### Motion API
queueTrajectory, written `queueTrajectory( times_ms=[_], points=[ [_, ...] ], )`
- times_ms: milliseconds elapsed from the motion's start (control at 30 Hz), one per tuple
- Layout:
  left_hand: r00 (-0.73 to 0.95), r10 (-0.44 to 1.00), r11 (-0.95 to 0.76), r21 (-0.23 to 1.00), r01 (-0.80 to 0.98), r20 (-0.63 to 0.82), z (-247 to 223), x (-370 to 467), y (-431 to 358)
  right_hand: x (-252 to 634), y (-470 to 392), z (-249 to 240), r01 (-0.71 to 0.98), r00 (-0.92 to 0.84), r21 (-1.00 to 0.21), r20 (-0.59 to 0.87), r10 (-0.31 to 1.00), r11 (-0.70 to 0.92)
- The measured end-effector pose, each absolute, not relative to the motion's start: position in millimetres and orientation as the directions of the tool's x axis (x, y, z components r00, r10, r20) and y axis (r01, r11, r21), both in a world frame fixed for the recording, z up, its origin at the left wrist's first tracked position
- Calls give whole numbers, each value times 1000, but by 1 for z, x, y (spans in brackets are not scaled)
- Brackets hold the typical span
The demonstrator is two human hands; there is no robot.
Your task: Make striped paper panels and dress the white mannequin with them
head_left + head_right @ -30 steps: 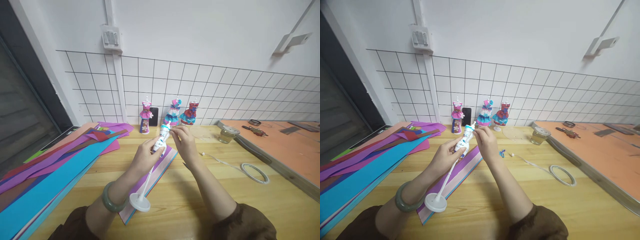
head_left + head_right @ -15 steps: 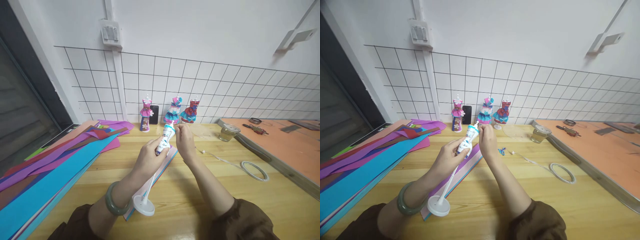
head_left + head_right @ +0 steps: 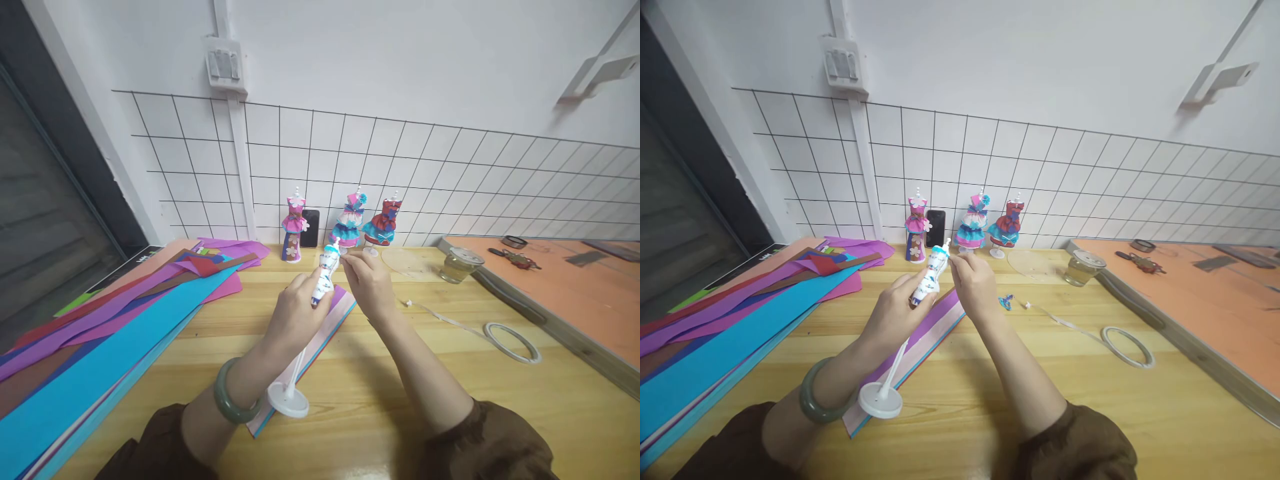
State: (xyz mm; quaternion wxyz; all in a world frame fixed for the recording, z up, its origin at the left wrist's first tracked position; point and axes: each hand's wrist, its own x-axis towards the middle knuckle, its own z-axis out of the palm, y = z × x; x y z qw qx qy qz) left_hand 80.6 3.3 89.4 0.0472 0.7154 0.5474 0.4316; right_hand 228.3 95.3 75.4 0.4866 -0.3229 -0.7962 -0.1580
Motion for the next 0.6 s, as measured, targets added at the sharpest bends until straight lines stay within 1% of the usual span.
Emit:
queueTrajectory(
  times_ms=[67, 133, 267, 367, 467, 533, 600],
  points=[
    [40, 823, -392, 514, 763, 567, 87, 81, 4, 228, 94, 76, 704, -336, -10, 876, 345, 710],
    [52, 822, -390, 495, 776, 566, 86, 82, 4, 227, 91, 77, 733, -334, 10, 876, 347, 680],
    [63, 823, -395, 489, 778, 565, 86, 82, 4, 223, 89, 78, 741, -284, -55, 877, 387, 669],
    [62, 826, -399, 504, 766, 560, 89, 83, 3, 225, 93, 77, 726, -227, -143, 874, 430, 673],
    [62, 830, -410, 530, 743, 555, 91, 83, 1, 235, 101, 79, 697, -120, -296, 851, 512, 654],
    [50, 835, -403, 548, 733, 548, 91, 82, 2, 242, 104, 82, 623, -57, -427, 811, 582, 656],
    [40, 840, -398, 564, 724, 541, 91, 82, 3, 247, 103, 86, 528, -43, -516, 777, 628, 674]
  ],
)
